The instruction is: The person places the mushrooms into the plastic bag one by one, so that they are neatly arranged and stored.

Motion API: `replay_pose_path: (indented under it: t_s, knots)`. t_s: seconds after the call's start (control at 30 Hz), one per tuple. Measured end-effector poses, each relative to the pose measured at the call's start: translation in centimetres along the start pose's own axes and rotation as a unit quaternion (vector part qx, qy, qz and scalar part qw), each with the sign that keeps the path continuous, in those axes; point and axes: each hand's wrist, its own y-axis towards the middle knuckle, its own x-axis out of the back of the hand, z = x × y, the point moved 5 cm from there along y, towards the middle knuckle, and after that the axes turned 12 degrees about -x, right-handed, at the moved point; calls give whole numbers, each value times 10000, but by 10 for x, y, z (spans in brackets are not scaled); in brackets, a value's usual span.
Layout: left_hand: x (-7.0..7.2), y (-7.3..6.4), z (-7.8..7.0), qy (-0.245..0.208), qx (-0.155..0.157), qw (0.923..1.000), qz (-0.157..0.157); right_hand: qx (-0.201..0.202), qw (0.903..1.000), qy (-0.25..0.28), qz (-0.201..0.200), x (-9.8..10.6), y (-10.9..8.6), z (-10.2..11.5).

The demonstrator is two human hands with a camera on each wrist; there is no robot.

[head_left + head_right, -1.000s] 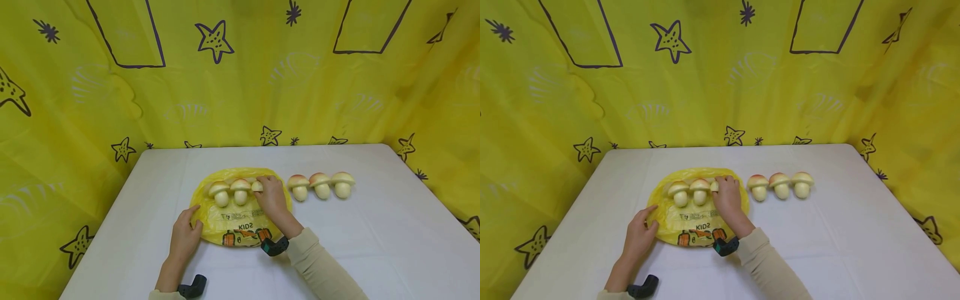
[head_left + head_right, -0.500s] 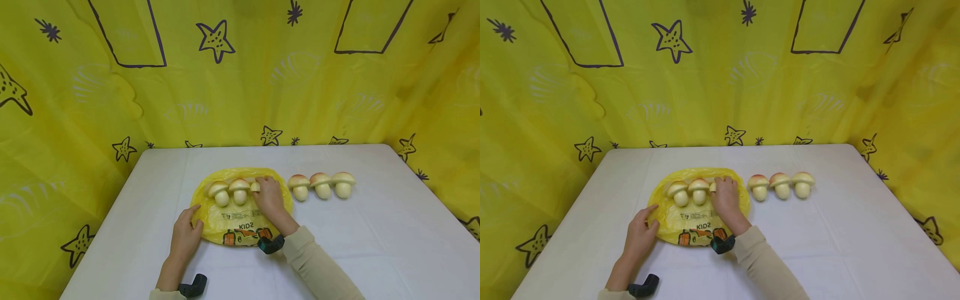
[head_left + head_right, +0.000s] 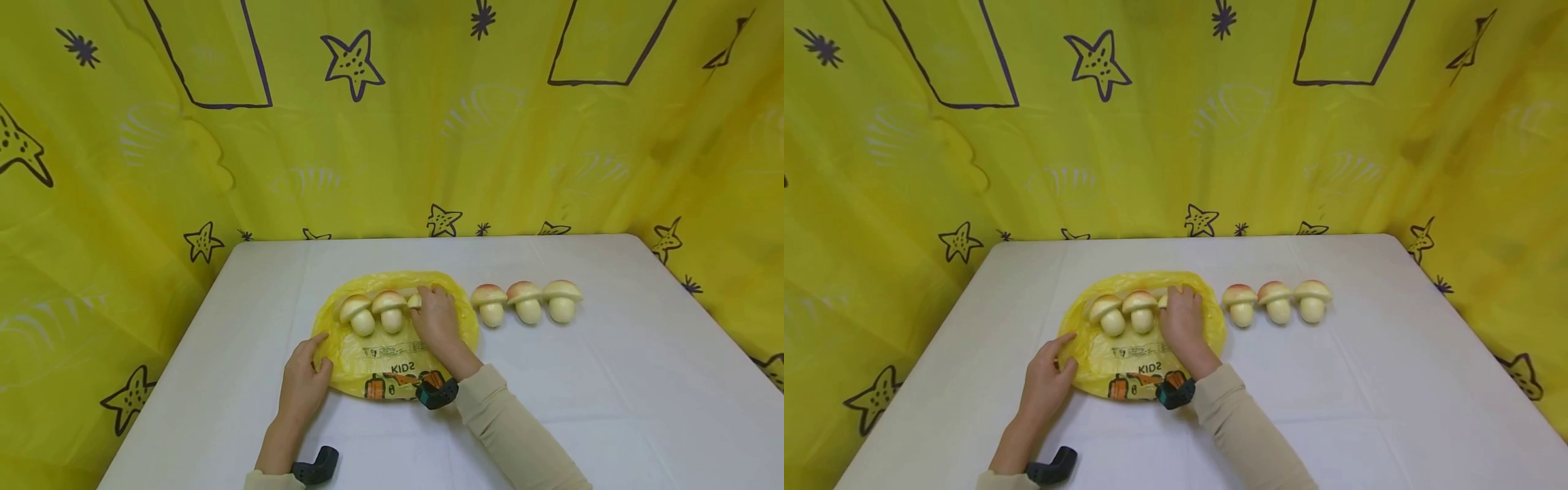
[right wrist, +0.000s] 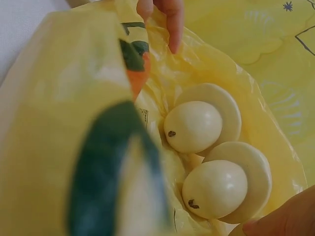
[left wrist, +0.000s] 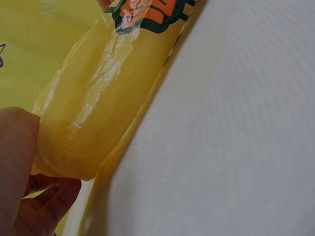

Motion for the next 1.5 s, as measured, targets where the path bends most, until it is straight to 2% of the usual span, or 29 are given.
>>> replay_pose_path:
  t_s: [0.33, 0.47, 0.67, 0.8, 0.97, 1.5]
  knots:
    - [0, 0, 0, -32, -19, 10000, 12, -109, 9998, 130, 98, 2, -1, 2]
    - [0, 0, 0, -28, -28, 10000, 7, -63, 9994, 245, 244, 14, -8, 10]
    - [-2, 0, 1, -51, -23, 10000, 15, 162, 9963, 734, 406, 44, -16, 15]
    - [-1, 0, 1, -29, -1, 10000, 20, 134, 9938, 993, 476, 57, -13, 9]
    - [0, 0, 1, -24, 46, 10000, 59, -96, 9928, 1067, 538, 67, -6, -3]
    - [-1, 0, 1, -57, 10, 10000, 22, -498, 9947, 807, 408, 87, 9, -41]
